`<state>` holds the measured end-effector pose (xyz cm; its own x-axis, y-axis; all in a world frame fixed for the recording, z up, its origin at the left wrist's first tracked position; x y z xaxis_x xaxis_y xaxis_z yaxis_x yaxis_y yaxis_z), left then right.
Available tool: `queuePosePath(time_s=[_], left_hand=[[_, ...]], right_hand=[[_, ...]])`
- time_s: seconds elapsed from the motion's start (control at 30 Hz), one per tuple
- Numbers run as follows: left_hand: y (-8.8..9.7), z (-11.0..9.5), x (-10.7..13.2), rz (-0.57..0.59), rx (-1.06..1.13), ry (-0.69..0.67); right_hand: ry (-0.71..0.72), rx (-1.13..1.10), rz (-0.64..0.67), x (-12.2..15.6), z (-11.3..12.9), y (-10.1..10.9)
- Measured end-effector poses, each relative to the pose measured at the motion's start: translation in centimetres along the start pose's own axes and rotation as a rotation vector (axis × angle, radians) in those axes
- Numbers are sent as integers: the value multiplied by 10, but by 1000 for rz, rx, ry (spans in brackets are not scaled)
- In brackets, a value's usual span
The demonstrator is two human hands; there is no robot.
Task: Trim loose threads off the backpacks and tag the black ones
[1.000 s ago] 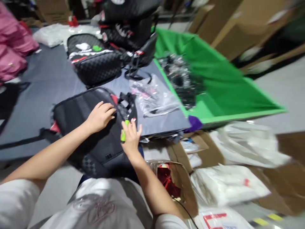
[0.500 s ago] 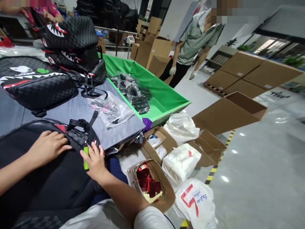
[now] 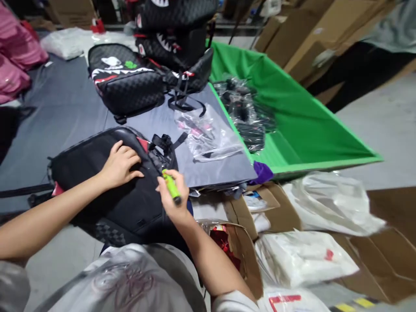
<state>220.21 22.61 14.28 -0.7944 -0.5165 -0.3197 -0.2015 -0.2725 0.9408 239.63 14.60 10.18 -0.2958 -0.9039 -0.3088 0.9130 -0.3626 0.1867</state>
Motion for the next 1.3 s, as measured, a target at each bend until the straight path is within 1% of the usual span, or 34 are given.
queuePosePath(time_s=[0.07,0.1,0.17,0.23,0.3,0.4,0.5,0.63,0.7,0.97,1.07,1.2,1.3], left_hand=[[-2,-2,0,-29,71,33],[-2,-2,1,-48,99,51],[-5,-4,3,-97,126,94],[-11,-8,6,-158,145,115],[-19,-11,11,-230,186,81],[-31,-11,18,-331,249,6],[-37,-8,22,-378,253,-26],[-41,-7,22,-397,229,-49],[-42,-7,22,-396,230,-50],[-47,-6,22,-395,242,-45],[-48,-7,22,-408,214,-52],[-49,-8,23,-438,168,-73],[-50,-7,23,-435,154,-71]], right_hand=[[-154,-188,115,-14,17,-10],[-193,-236,157,-20,21,-15],[-242,-235,201,-29,22,-25],[-291,-173,183,-33,12,-32],[-313,-108,113,-33,1,-36],[-280,-24,11,-29,-7,-39],[-230,31,-3,-27,-9,-42],[-158,109,23,-28,-10,-44],[-129,147,15,-28,-12,-44],[-99,199,10,-29,-11,-47],[-105,203,21,-30,-9,-47],[-152,225,48,-33,-5,-47],[-178,245,69,-34,-2,-48]])
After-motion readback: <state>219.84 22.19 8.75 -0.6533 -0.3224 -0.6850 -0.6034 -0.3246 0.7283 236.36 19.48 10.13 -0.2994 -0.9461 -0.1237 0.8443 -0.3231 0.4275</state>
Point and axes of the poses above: each hand's wrist, its own x-axis away from the middle knuckle, its own y-axis out of the back of the hand, z = x × y, the point moved 2 cm from there along -x, towards the middle knuckle, and after that the axes turned 12 degrees about -y, right-handed, at the moved point
